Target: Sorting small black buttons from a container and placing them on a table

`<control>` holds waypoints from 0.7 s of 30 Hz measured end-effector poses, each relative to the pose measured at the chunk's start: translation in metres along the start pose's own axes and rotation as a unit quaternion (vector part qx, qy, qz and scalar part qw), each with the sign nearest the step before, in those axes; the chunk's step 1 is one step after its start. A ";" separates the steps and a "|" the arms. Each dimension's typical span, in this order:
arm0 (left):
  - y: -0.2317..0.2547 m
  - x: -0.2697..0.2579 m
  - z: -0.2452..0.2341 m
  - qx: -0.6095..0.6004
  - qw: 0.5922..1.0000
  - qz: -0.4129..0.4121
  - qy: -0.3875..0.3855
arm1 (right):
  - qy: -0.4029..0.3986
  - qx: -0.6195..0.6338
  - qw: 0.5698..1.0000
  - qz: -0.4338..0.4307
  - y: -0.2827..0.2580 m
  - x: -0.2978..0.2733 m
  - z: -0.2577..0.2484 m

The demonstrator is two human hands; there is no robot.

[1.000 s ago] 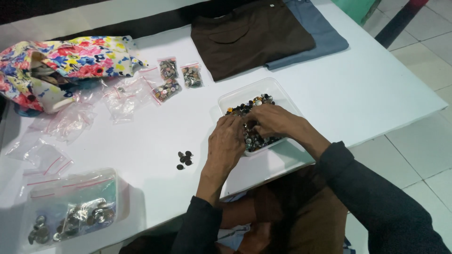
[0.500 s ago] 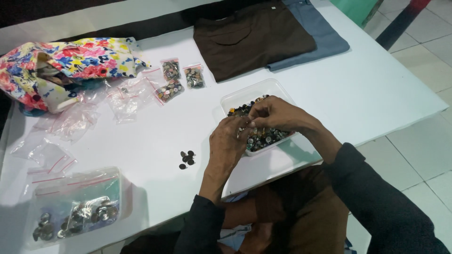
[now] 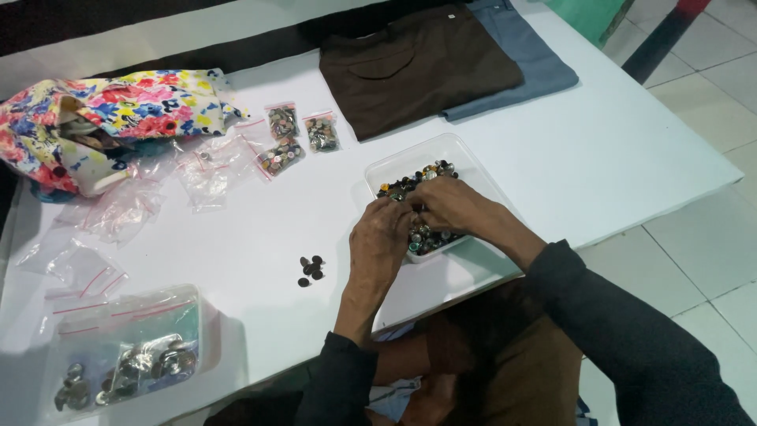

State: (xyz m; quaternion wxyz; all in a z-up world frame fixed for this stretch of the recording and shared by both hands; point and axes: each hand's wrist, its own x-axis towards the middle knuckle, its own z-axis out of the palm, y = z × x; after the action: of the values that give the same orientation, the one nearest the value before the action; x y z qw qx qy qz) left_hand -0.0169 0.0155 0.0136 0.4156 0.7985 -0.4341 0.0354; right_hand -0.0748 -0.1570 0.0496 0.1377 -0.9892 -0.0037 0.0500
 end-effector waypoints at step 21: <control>-0.005 -0.002 0.003 -0.010 1.000 -0.001 -0.020 | -0.065 -0.094 0.984 0.139 0.023 0.004 -0.006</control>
State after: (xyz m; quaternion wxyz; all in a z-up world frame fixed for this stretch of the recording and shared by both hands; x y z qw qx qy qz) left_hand -0.0158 0.0160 0.0073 0.4149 0.7953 -0.4418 0.0145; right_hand -0.0709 -0.1806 0.0486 0.0355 -0.9832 0.1201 0.1327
